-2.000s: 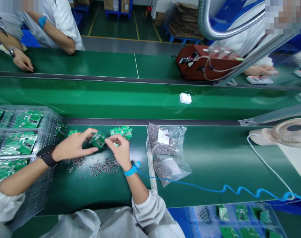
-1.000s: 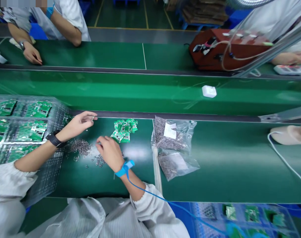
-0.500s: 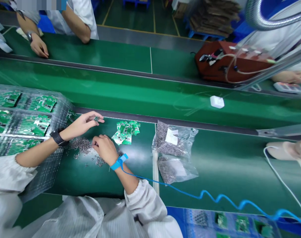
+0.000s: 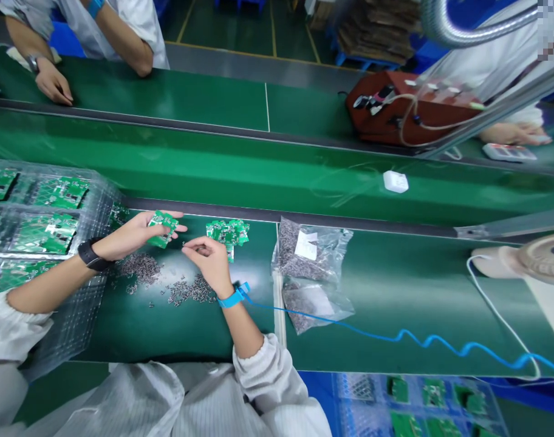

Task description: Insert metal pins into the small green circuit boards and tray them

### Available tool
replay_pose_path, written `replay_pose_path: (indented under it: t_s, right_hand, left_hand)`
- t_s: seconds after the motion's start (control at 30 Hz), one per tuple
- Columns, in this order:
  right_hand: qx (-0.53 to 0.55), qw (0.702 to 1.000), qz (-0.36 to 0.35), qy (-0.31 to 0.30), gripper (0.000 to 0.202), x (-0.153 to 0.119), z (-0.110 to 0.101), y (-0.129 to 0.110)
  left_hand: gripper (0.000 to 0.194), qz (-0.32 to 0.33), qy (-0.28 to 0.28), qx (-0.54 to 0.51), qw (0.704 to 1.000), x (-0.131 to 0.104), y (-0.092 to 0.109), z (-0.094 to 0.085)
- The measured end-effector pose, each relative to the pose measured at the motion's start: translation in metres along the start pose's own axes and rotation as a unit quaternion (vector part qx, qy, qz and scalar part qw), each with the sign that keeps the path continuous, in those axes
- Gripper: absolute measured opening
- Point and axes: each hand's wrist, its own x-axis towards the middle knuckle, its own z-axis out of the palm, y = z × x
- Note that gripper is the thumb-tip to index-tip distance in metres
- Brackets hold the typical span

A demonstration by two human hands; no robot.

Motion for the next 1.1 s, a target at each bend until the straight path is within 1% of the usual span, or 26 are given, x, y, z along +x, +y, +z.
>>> replay_pose_path:
  t_s: [0.1,0.17,0.23,0.3,0.37,0.47,0.63,0.8,0.97,1.1]
  right_hand:
    - [-0.002,1.0,-0.003,0.031,0.013,0.002,-0.001,-0.001]
    - [0.003,0.999,-0.012,0.048,0.013,0.002,0.0,-0.001]
    - [0.016,0.998,-0.02,0.056,0.014,0.003,0.002,0.001]
    - [0.031,0.998,-0.022,0.057,0.017,0.003,0.003,0.002]
    - [0.039,0.998,-0.018,0.053,0.02,0.004,0.002,0.005]
    - [0.043,0.998,-0.01,0.039,0.023,0.005,0.002,0.008]
    - [0.064,0.997,0.012,0.031,0.026,0.005,0.002,0.009]
    - [0.069,0.996,0.023,0.048,0.027,0.005,0.002,0.009]
    - [0.07,0.996,0.019,0.048,0.026,0.006,0.001,0.01]
    - [0.095,0.993,0.029,0.06,0.029,0.004,0.004,0.009]
  left_hand:
    - [0.051,0.009,-0.014,0.045,0.999,0.001,-0.004,0.001]
    - [0.048,0.037,-0.02,0.108,0.993,0.001,-0.007,0.004]
    - [0.041,0.079,-0.023,0.197,0.977,-0.001,-0.008,0.008]
    - [0.037,0.116,-0.031,0.275,0.954,-0.003,-0.007,0.011]
    - [0.035,0.135,-0.038,0.318,0.938,-0.005,-0.005,0.014]
    - [0.037,0.138,-0.045,0.355,0.924,-0.007,-0.001,0.017]
    - [0.04,0.131,-0.056,0.384,0.912,-0.008,0.001,0.017]
    - [0.041,0.145,-0.059,0.381,0.911,-0.008,0.0,0.017]
    - [0.043,0.138,-0.071,0.385,0.91,-0.008,0.001,0.017]
    - [0.046,0.128,-0.077,0.381,0.912,-0.008,0.002,0.016]
